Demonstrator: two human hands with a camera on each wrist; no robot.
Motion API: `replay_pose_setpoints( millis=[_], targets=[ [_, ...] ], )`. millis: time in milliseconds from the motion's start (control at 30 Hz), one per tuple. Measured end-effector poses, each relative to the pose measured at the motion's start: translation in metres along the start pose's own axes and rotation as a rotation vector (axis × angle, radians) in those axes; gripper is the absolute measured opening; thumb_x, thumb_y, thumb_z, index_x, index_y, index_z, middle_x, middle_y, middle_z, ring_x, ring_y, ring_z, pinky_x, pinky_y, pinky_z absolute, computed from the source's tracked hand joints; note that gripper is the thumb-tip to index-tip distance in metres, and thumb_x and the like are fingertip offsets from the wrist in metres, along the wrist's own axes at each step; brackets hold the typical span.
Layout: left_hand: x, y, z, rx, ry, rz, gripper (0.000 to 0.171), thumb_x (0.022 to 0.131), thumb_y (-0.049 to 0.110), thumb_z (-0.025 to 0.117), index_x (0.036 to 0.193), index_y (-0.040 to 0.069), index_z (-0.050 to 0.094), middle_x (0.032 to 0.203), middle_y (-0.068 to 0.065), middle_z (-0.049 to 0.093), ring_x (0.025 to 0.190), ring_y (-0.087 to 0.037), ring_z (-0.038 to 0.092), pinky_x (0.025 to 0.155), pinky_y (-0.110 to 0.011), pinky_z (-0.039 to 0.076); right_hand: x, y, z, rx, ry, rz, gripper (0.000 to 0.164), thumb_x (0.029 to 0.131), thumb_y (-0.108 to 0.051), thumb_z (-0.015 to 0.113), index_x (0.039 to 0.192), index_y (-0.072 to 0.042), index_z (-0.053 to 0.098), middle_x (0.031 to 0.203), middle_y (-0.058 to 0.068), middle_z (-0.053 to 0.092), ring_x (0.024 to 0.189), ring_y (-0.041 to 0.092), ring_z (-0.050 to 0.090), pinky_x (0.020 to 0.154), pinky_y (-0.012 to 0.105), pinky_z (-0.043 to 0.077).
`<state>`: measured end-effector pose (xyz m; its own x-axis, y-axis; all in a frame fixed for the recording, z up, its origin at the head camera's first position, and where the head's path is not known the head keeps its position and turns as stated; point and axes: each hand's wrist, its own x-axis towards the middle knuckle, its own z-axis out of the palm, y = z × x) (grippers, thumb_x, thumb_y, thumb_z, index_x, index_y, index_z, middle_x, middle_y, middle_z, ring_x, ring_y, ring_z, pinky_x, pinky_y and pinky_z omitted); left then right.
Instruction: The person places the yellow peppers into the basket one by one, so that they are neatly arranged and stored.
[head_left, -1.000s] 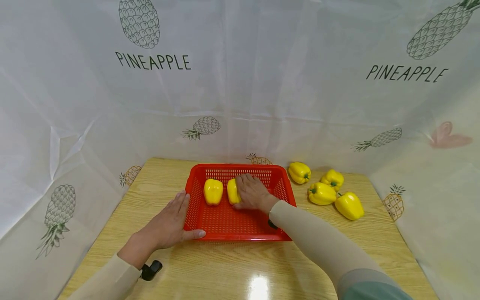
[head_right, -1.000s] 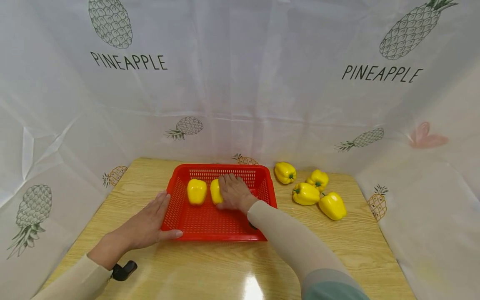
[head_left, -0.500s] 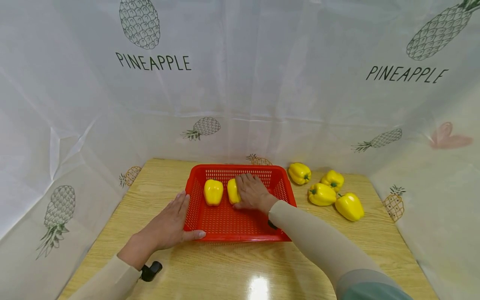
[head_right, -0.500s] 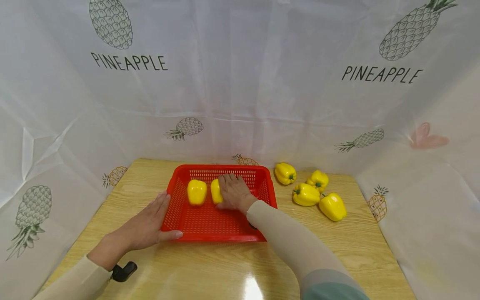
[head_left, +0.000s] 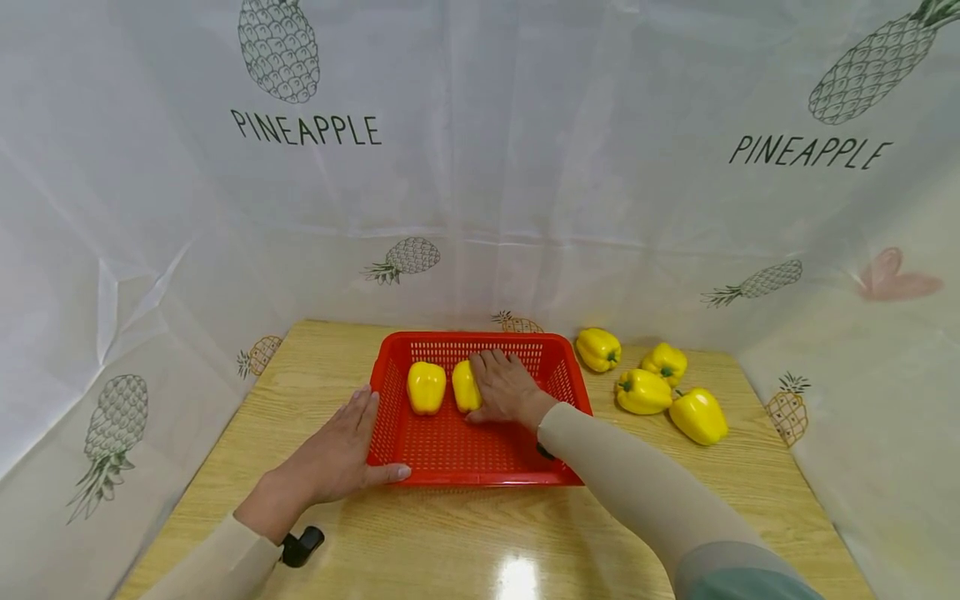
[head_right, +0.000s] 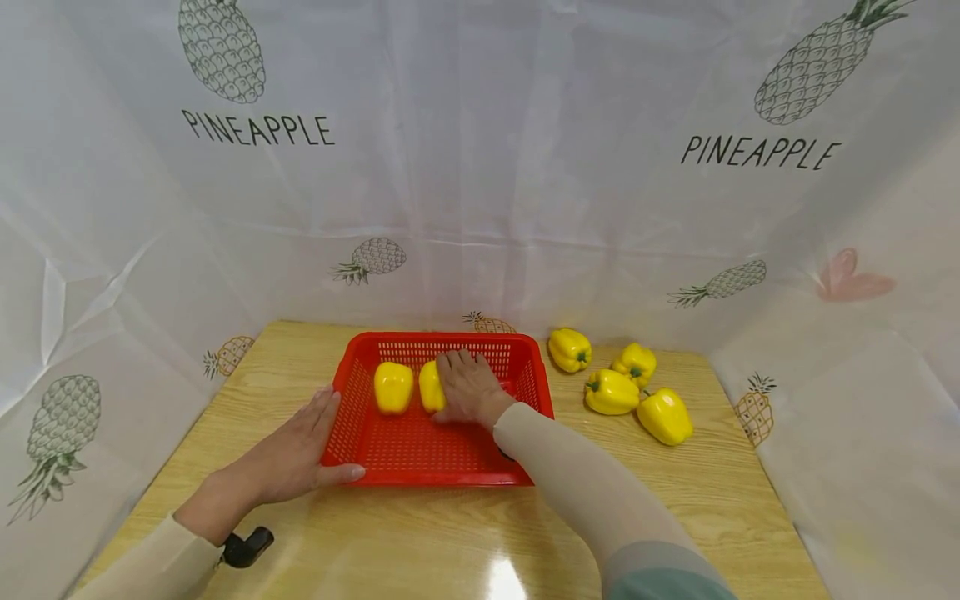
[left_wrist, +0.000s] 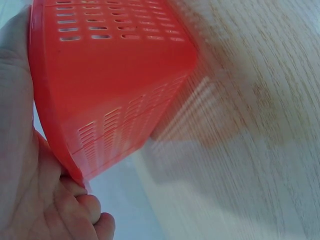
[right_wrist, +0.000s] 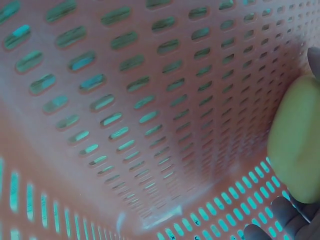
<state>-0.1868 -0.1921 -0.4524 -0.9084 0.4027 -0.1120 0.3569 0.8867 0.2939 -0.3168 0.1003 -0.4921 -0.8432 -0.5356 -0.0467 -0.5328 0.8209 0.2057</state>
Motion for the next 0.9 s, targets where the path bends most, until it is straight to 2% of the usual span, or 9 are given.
replay_pose_setpoints(
  millis=[200, 533, 733, 900],
  targets=[
    [0.0, 0.001, -0.001, -0.002, 0.0, -0.003, 0.135, 0.083, 0.091, 0.054, 0.164, -0.011, 0.018, 0.172, -0.032, 0.016, 0.16, -0.049, 0.018, 0.127, -0.062, 0.027, 0.0, 0.001, -0.001, -0.01, 0.0, -0.004, 0.106, 0.083, -0.08, 0.069, 0.154, -0.009, 0.035, 0.144, 0.01, 0.052, 0.129, 0.029, 0.051, 0.113, 0.047, 0.05],
    [-0.001, 0.004, -0.003, -0.024, -0.016, -0.014, 0.133, 0.084, 0.088, 0.058, 0.164, -0.01, 0.017, 0.173, -0.031, 0.014, 0.16, -0.049, 0.017, 0.127, -0.063, 0.026, -0.003, -0.001, -0.004, -0.024, -0.013, -0.009, 0.096, 0.087, -0.073, 0.07, 0.151, -0.011, 0.037, 0.14, 0.01, 0.054, 0.127, 0.028, 0.051, 0.115, 0.048, 0.049],
    [-0.001, 0.005, -0.002, -0.03, -0.014, -0.015, 0.129, 0.087, 0.082, 0.063, 0.164, -0.01, 0.016, 0.173, -0.03, 0.013, 0.161, -0.049, 0.015, 0.127, -0.063, 0.026, -0.006, 0.0, -0.007, -0.004, -0.008, -0.002, 0.099, 0.085, -0.077, 0.07, 0.151, -0.01, 0.038, 0.141, 0.009, 0.054, 0.127, 0.028, 0.052, 0.113, 0.048, 0.049],
    [-0.002, 0.004, -0.002, -0.022, -0.004, -0.007, 0.133, 0.085, 0.087, 0.058, 0.164, -0.011, 0.017, 0.173, -0.031, 0.014, 0.16, -0.049, 0.017, 0.127, -0.063, 0.027, -0.007, 0.002, -0.013, -0.001, -0.023, -0.008, 0.106, 0.084, -0.08, 0.068, 0.157, -0.009, 0.034, 0.149, 0.01, 0.051, 0.134, 0.029, 0.051, 0.116, 0.05, 0.048]
  ],
)
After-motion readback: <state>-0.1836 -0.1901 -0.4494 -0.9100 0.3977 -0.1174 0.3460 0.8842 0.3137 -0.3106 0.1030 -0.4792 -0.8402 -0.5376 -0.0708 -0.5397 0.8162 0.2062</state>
